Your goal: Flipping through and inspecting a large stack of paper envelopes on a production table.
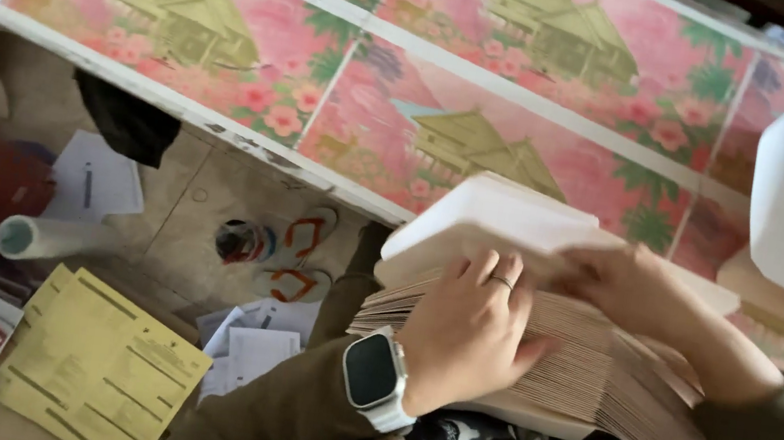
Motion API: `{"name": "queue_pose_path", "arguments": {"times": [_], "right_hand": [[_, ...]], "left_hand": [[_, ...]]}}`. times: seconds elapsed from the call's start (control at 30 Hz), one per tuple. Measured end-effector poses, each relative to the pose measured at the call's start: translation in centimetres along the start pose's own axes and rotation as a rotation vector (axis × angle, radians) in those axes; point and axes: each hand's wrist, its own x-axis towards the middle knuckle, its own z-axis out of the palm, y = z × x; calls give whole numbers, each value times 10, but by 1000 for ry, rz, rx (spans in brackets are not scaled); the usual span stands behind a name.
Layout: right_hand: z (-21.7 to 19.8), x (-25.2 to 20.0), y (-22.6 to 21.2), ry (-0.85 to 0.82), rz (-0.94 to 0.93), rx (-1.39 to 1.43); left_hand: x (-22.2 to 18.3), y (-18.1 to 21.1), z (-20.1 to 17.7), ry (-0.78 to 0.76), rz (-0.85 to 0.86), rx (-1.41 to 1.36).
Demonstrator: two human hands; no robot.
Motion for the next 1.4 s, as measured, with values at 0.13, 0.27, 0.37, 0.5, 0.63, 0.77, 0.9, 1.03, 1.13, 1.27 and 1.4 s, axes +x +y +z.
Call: {"name": "queue_pose_path", "arguments": {"times": [0.13,0.27,0.37,0.5,0.63,0.77,0.9,1.03,1.13,1.27,1.4], "right_hand": [[-17,-13,3,-143,-232,-100],[-24,-9,-5,-171,-98,71],[-17,-5,-14,-97,67,77],[-8,-4,4,-111,-104,-65],[-26,-14,-14,-216,-133,157],[-23,2,-20,-165,9,140],[-8,8,-16,-101,-15,-28],[-16,-2,-18,-116,-356,-44],[-19,-5,-25,-145,-210,-121],[-23,-5,-21,-215,-340,-36],[-25,-1,-18,-217,-249,56]], "left_hand": [[8,5,-4,8,-40,85],[11,7,-7,13,40,36],[9,8,-1,23,16,50],[5,7,10,36,-32,19],[3,5,-5,20,-65,54],[0,1,-1,35,-23,30],[3,-7,-2,100,-14,-54],[-1,-4,-9,-88,-70,4],[-4,-4,-9,-50,-59,59],[-1,-5,-16,-110,-64,78],[3,-2,-19,-96,-21,149]]}}
